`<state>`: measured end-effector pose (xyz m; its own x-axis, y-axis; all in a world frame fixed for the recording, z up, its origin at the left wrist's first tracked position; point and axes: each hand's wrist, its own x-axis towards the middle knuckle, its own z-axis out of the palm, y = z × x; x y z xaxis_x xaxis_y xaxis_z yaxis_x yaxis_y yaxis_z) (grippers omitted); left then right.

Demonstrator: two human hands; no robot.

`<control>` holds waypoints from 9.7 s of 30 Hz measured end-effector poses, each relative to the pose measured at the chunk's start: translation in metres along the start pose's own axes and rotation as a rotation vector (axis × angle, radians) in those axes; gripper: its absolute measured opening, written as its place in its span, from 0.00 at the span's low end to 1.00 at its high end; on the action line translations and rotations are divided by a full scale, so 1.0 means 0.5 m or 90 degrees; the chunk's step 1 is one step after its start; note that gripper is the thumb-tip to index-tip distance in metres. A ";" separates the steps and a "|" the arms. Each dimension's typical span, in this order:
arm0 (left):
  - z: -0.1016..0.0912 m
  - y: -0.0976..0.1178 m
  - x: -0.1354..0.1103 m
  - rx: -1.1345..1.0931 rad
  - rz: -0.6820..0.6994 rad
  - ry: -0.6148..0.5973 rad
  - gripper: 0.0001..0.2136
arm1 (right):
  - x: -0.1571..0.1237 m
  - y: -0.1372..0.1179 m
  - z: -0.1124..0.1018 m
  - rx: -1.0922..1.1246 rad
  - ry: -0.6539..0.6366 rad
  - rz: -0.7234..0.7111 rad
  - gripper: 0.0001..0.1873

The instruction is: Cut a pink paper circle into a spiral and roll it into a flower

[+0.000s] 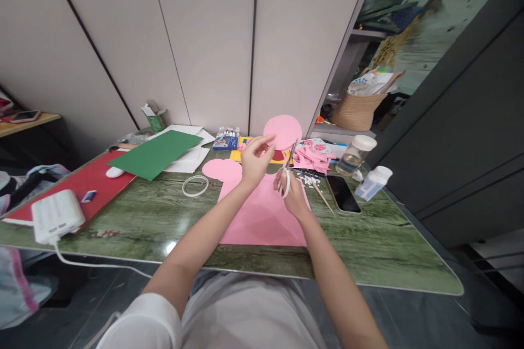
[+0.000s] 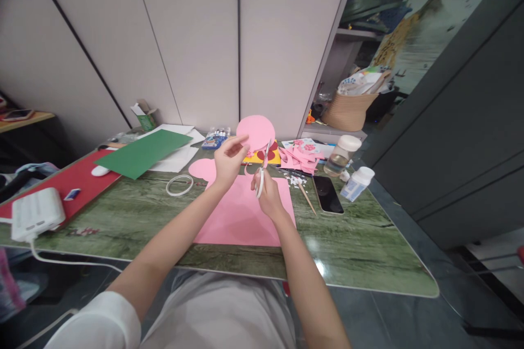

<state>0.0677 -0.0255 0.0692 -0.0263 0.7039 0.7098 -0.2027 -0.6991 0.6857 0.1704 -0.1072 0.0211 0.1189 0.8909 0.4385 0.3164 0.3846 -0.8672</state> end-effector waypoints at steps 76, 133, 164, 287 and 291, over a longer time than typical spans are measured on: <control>-0.001 -0.003 0.003 0.009 -0.005 -0.009 0.12 | 0.001 -0.003 -0.003 0.010 -0.021 0.017 0.19; 0.004 0.000 -0.004 -0.028 -0.019 0.000 0.11 | -0.001 0.000 0.001 -0.007 -0.023 -0.002 0.18; 0.001 0.008 -0.004 -0.022 -0.042 -0.002 0.09 | 0.000 -0.005 -0.007 -0.005 -0.031 0.004 0.17; 0.010 0.003 -0.012 -0.025 -0.021 -0.016 0.10 | 0.001 0.008 0.000 0.016 -0.003 0.003 0.18; 0.010 0.002 -0.011 -0.031 -0.008 -0.008 0.07 | 0.001 0.006 0.001 0.009 -0.001 0.005 0.18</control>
<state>0.0726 -0.0306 0.0668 -0.0108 0.7108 0.7033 -0.2500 -0.6830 0.6863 0.1710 -0.1055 0.0186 0.1193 0.8944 0.4311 0.3015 0.3811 -0.8740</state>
